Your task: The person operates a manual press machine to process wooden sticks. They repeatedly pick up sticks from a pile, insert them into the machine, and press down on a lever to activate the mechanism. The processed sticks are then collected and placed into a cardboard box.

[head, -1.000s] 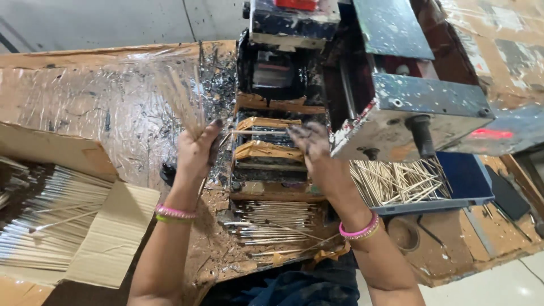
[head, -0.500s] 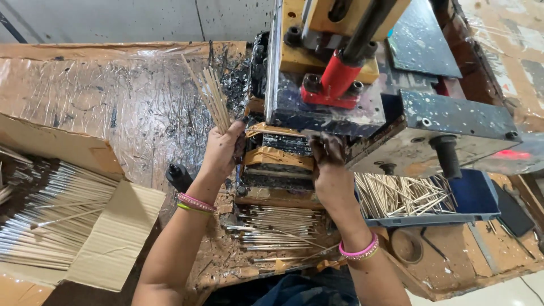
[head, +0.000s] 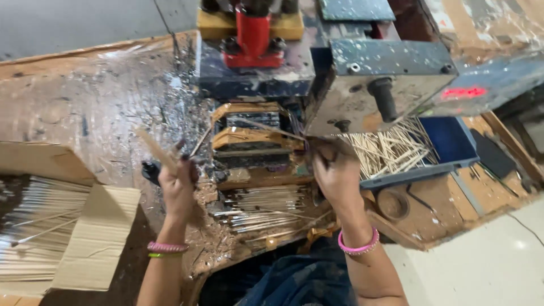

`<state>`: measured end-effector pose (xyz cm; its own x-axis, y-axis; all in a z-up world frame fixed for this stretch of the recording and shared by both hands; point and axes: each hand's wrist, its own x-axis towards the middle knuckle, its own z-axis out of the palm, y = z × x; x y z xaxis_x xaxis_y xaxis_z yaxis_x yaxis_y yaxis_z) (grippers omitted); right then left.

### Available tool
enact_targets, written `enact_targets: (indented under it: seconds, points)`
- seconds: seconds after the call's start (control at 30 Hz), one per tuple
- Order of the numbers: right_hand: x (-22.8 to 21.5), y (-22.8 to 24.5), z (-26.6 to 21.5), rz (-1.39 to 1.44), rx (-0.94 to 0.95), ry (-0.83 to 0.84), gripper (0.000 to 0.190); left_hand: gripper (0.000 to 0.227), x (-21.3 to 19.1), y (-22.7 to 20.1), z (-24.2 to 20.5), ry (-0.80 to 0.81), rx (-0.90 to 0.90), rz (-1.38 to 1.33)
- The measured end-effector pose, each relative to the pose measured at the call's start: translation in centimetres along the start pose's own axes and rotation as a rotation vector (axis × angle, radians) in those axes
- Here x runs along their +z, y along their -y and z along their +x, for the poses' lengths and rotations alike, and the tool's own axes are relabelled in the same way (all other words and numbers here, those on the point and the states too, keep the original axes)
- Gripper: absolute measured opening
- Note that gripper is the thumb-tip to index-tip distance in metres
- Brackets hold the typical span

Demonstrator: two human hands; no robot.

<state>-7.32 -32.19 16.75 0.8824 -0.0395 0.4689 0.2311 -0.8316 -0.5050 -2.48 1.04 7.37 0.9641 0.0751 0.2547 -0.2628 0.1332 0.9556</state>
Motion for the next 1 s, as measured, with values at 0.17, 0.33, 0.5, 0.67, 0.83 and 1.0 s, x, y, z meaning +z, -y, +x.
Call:
enact_targets:
  seconds: [0.17,0.33,0.5,0.67,0.83,1.0]
  points:
    - [-1.4,-8.7,-7.2,-0.107,0.267,-0.231,0.026,0.016,-2.3,2.9,-5.0,-0.009,0.141,-0.006]
    - [0.7,-2.5,-7.2,0.304,0.229,0.042,0.035,0.010,3.9,-0.2,-5.7,0.399,0.103,0.222]
    - [2.2,0.2,-2.6,0.807,-0.039,0.142,0.019,0.006,2.5,-0.4,-2.0,0.606,-0.045,0.449]
    - [1.1,3.6,2.7,0.507,0.000,0.260,0.020,0.036,-2.7,-1.3,4.3,0.410,-0.126,0.233]
    - [6.5,1.4,7.5,-0.035,-0.324,0.131,0.041,0.035,0.8,-2.5,9.7,0.111,-0.091,-0.033]
    - [8.4,-0.5,6.7,-0.313,-0.406,-0.022,0.045,0.030,2.8,-1.2,11.7,0.076,-0.211,-0.251]
